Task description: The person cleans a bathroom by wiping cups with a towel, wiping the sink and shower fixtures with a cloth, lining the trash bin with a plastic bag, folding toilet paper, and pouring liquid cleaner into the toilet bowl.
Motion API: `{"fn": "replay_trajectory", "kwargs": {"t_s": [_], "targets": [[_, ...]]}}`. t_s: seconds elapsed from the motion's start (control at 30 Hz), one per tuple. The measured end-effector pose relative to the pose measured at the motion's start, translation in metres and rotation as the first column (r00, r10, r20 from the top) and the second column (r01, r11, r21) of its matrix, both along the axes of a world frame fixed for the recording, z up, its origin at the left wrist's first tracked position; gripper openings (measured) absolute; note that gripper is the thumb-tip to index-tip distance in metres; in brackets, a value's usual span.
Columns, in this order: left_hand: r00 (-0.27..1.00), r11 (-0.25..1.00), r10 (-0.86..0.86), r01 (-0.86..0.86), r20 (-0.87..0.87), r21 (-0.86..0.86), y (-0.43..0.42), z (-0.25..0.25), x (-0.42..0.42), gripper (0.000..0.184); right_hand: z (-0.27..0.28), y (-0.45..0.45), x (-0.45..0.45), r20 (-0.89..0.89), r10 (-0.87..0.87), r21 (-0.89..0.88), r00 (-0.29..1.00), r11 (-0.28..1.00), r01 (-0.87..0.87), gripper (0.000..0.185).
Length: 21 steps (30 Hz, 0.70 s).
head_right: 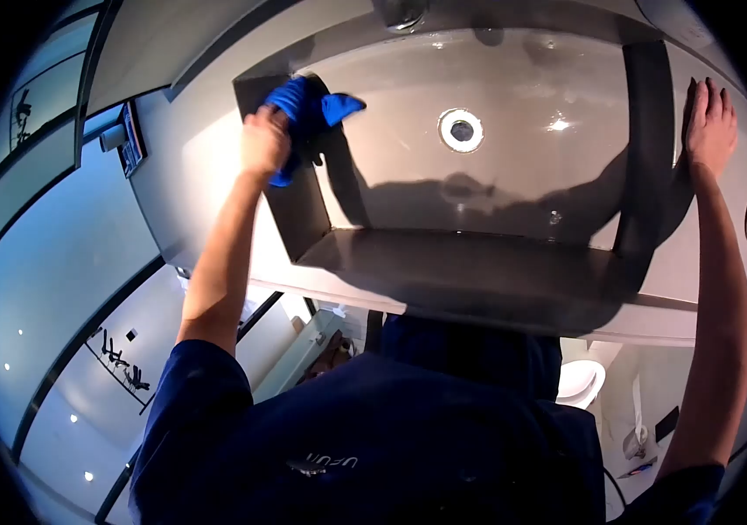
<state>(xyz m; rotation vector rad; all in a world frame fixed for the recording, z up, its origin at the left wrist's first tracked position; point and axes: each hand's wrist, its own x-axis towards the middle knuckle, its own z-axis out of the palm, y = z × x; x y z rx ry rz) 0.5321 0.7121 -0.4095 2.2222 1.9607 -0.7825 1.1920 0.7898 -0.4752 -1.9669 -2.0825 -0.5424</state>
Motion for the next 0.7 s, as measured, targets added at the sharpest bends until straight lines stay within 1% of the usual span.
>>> {"fn": "replay_trajectory", "kwargs": {"t_s": [0.03, 0.1, 0.13, 0.17, 0.2, 0.23, 0.27, 0.3, 0.33, 0.37, 0.4, 0.43, 0.47, 0.5, 0.53, 0.57, 0.6, 0.63, 0.67, 0.7], "targets": [[0.979, 0.993, -0.106, 0.095, -0.174, -0.074, -0.030, 0.004, 0.023, 0.022, -0.002, 0.001, -0.002, -0.084, -0.063, 0.015, 0.994, 0.998, 0.065, 0.048], [0.965, 0.992, -0.087, 0.061, -0.249, -0.112, -0.098, -0.026, 0.016, 0.023, -0.008, 0.005, 0.010, -0.071, -0.032, 0.006, 0.997, 0.999, 0.032, 0.048], [0.961, 0.973, -0.052, -0.013, -0.272, -0.229, -0.126, -0.017, 0.030, 0.023, -0.015, 0.007, 0.013, -0.094, -0.022, 0.068, 0.995, 0.997, 0.029, 0.047], [0.954, 0.935, -0.020, -0.088, -0.299, -0.344, -0.153, -0.005, 0.042, 0.023, -0.014, 0.009, 0.011, -0.105, -0.034, 0.072, 0.994, 0.996, 0.042, 0.048], [0.959, 0.899, 0.147, -0.231, -0.242, -0.372, -0.172, -0.002, 0.045, 0.024, -0.013, 0.007, 0.008, -0.117, -0.044, 0.070, 0.992, 0.996, 0.052, 0.049], [0.934, 0.843, 0.305, -0.356, -0.189, -0.403, -0.178, 0.001, 0.043, 0.026, -0.012, 0.005, 0.005, -0.130, -0.063, 0.070, 0.989, 0.995, 0.073, 0.049], [0.911, 0.790, 0.391, -0.404, -0.127, -0.462, -0.170, 0.005, 0.040, 0.029, -0.009, 0.004, 0.003, -0.115, -0.101, 0.031, 0.988, 0.994, 0.106, 0.050], [0.871, 0.727, 0.487, -0.447, -0.068, -0.521, -0.160, 0.013, 0.036, 0.032, -0.011, 0.005, 0.004, -0.101, -0.098, 0.042, 0.990, 0.994, 0.103, 0.050], [0.873, 0.726, 0.488, -0.409, -0.005, -0.552, -0.153, 0.023, 0.032, 0.038, -0.016, 0.007, 0.005, -0.086, -0.098, 0.060, 0.991, 0.993, 0.104, 0.049], [0.956, 0.822, 0.292, -0.242, 0.018, -0.515, -0.160, 0.019, 0.017, 0.039, -0.019, 0.008, 0.008, -0.069, -0.108, 0.073, 0.992, 0.991, 0.113, 0.049], [0.963, 0.865, 0.270, -0.236, 0.014, -0.442, -0.160, 0.022, 0.016, 0.039, -0.019, 0.010, 0.007, -0.091, -0.112, 0.052, 0.990, 0.992, 0.117, 0.049], [0.966, 0.896, 0.259, -0.233, 0.017, -0.378, -0.167, 0.020, 0.025, 0.038, -0.018, 0.010, 0.007, -0.147, -0.058, 0.065, 0.987, 0.996, 0.069, 0.049], [0.930, 0.857, 0.366, -0.347, -0.024, -0.381, -0.180, 0.008, 0.033, 0.038, -0.016, 0.005, 0.002, -0.159, -0.074, 0.061, 0.984, 0.995, 0.084, 0.050], [0.901, 0.838, 0.427, -0.426, -0.076, -0.342, -0.182, 0.003, 0.041, 0.037, -0.012, 0.006, -0.006, -0.177, -0.087, 0.077, 0.980, 0.992, 0.101, 0.050], [0.865, 0.790, 0.500, -0.476, -0.045, -0.386, -0.171, 0.011, 0.055, 0.037, -0.006, 0.006, -0.013, -0.200, -0.120, 0.040, 0.972, 0.991, 0.131, 0.049], [0.819, 0.733, 0.573, -0.526, -0.025, -0.431, -0.159, 0.026, 0.072, 0.037, -0.011, 0.008, -0.012, -0.171, -0.115, 0.069, 0.979, 0.989, 0.128, 0.049], [0.805, 0.750, 0.587, -0.497, 0.091, -0.437, -0.156, 0.031, 0.092, 0.036, -0.009, 0.009, -0.016, -0.194, -0.131, 0.063, 0.972, 0.987, 0.145, 0.049], [0.798, 0.715, 0.592, -0.457, 0.110, -0.530, -0.149, 0.030, 0.125, 0.036, -0.010, 0.005, -0.022, -0.220, -0.148, 0.044, 0.964, 0.986, 0.162, 0.050], [0.805, 0.691, 0.584, -0.421, 0.110, -0.588, -0.145, 0.028, 0.171, 0.031, -0.012, 0.003, -0.026, -0.216, -0.150, 0.039, 0.965, 0.986, 0.162, 0.050], [0.803, 0.786, 0.515, -0.303, 0.299, -0.539, -0.149, 0.020, 0.214, 0.027, -0.012, 0.004, -0.026, -0.210, -0.155, 0.046, 0.965, 0.985, 0.168, 0.050]]}}
